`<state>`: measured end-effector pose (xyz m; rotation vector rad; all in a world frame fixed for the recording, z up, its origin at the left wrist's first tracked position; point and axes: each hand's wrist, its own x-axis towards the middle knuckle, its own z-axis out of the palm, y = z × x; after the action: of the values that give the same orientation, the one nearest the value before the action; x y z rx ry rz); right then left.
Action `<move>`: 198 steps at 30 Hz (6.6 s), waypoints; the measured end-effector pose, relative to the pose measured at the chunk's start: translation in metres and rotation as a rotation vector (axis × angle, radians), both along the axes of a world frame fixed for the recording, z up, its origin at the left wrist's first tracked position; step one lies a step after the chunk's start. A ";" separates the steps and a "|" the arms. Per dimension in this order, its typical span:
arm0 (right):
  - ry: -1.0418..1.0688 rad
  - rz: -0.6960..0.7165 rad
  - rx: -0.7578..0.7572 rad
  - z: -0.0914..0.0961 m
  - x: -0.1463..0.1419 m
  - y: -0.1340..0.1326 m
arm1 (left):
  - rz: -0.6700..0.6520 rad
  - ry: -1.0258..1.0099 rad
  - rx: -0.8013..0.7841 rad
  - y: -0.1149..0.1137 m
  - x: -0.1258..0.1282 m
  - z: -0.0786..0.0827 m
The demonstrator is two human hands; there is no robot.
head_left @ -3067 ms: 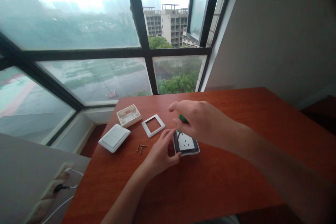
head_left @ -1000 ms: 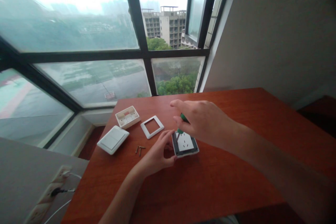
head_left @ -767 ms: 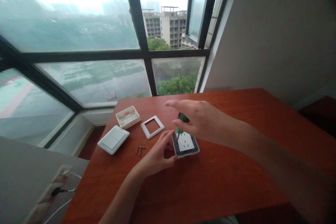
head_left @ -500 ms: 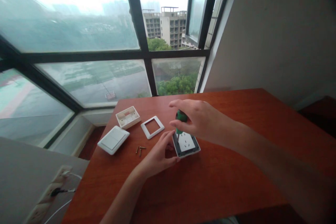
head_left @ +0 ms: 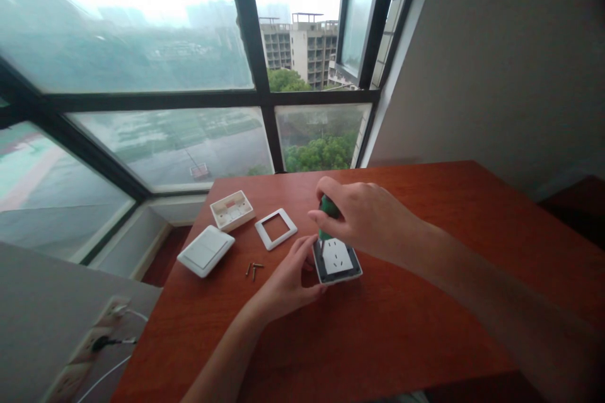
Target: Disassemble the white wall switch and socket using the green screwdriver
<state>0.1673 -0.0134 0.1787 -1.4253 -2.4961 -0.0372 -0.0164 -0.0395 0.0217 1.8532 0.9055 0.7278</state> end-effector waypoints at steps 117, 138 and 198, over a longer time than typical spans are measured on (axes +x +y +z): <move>-0.128 -0.085 0.057 0.012 0.005 0.000 | 0.170 0.173 0.221 0.022 0.028 -0.019; 0.088 0.070 -0.044 0.006 0.012 0.019 | 0.152 0.175 0.204 0.024 0.025 -0.019; 0.210 0.211 -0.070 0.000 0.013 0.019 | 0.129 0.119 0.109 0.021 0.021 -0.011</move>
<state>0.1799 0.0054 0.1784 -1.1174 -2.4767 0.2303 0.0042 -0.0182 0.0103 1.9646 1.0888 0.7643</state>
